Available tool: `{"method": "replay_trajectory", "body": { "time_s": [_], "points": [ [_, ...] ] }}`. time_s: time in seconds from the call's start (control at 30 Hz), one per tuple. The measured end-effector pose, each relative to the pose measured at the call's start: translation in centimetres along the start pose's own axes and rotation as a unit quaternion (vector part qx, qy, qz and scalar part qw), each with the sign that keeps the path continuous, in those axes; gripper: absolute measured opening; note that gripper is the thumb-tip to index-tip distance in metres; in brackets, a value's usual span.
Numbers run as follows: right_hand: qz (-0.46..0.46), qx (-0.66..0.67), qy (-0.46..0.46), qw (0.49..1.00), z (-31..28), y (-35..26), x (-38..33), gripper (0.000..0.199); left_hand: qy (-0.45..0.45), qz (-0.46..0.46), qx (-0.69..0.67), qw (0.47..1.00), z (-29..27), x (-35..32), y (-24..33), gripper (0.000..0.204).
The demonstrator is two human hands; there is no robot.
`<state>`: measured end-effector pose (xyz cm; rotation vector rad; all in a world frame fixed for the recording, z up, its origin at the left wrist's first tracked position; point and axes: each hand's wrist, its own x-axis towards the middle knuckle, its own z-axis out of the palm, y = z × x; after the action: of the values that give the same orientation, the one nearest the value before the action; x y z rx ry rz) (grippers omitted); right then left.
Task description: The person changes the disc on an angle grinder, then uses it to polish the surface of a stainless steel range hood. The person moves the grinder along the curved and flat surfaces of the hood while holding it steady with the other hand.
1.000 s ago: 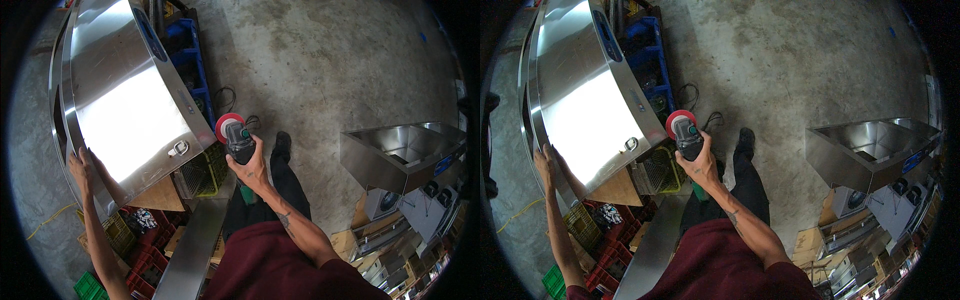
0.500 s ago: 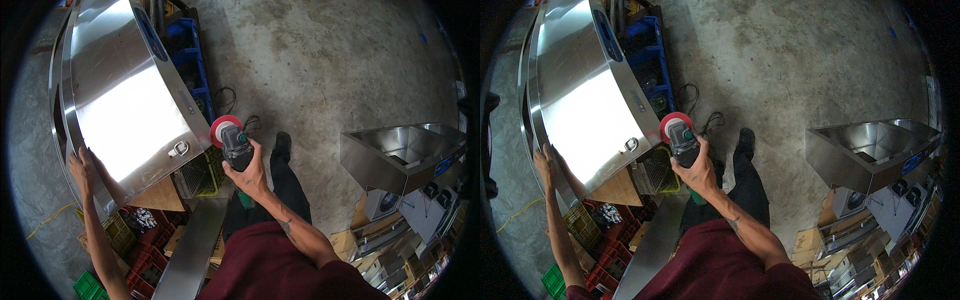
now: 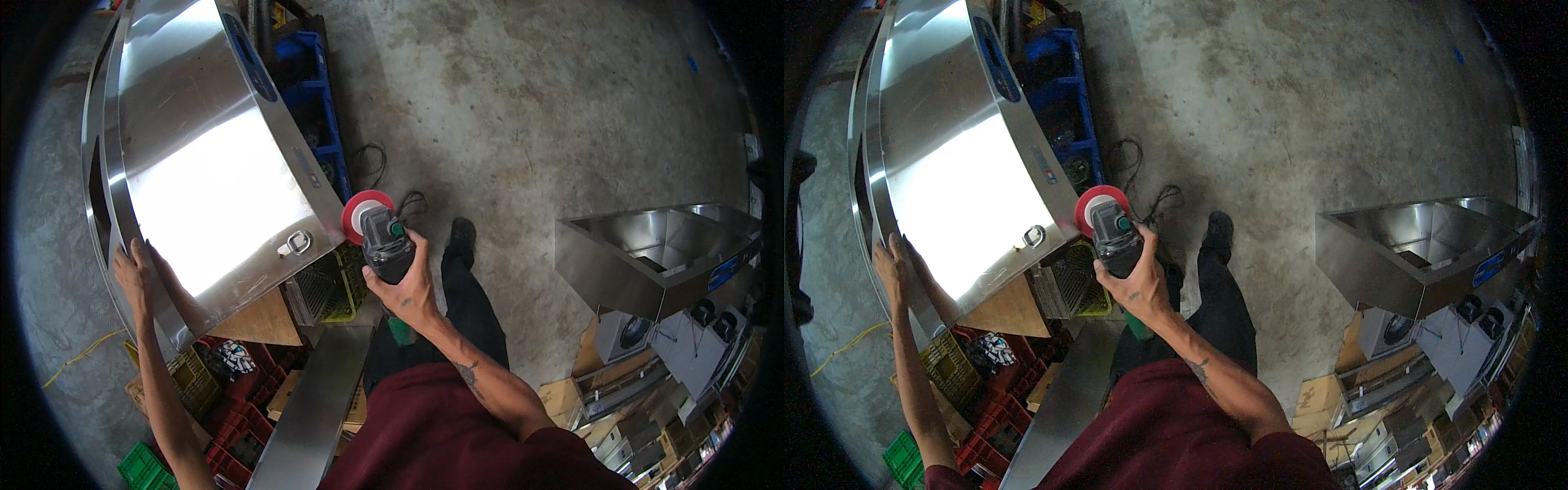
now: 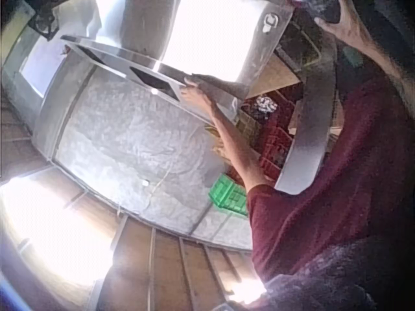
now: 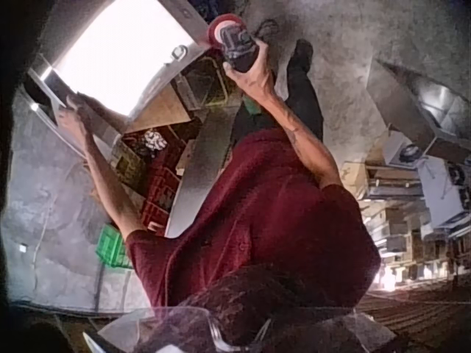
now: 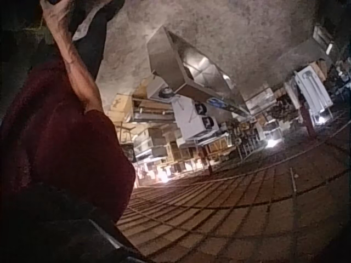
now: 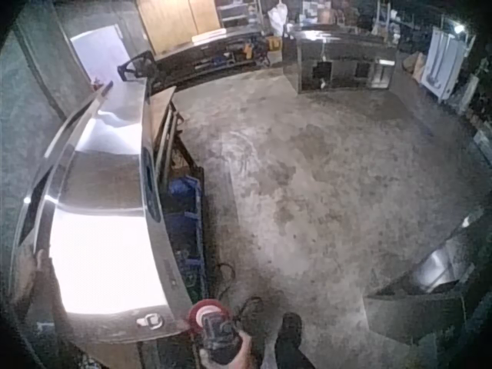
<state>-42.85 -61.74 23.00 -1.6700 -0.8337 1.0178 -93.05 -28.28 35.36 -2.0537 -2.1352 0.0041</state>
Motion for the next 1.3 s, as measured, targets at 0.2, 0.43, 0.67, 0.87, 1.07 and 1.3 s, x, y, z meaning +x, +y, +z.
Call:
{"method": "replay_trajectory", "body": {
  "time_s": [0.2,0.43,0.67,0.87,1.07,1.3],
  "points": [
    [-0.016,-0.005,-0.004,1.000,-0.1,-1.1,-0.7,0.096,0.005,-0.004,-0.007,1.000,0.2,0.0,-0.2,0.085],
    [0.009,0.036,-0.009,0.999,0.3,-1.4,-1.3,0.095,-0.006,-0.013,0.009,1.000,0.3,0.2,-1.0,0.083],
    [0.012,0.003,-0.014,1.000,0.1,-0.3,-0.6,0.095,0.004,-0.005,-0.002,1.000,0.2,-0.1,-0.2,0.081],
    [-0.005,0.032,-0.010,0.999,0.1,-1.7,-1.3,0.095,0.003,-0.007,-0.008,1.000,0.2,-0.3,0.1,0.083],
    [-0.002,0.012,-0.003,1.000,0.4,-0.1,-1.0,0.094,-0.007,-0.012,0.005,1.000,0.0,-0.1,-0.3,0.083],
    [0.052,0.004,0.001,0.999,0.6,3.4,0.3,0.089,-0.004,-0.004,-0.008,1.000,0.2,0.3,-0.9,0.084]
  ]
}}
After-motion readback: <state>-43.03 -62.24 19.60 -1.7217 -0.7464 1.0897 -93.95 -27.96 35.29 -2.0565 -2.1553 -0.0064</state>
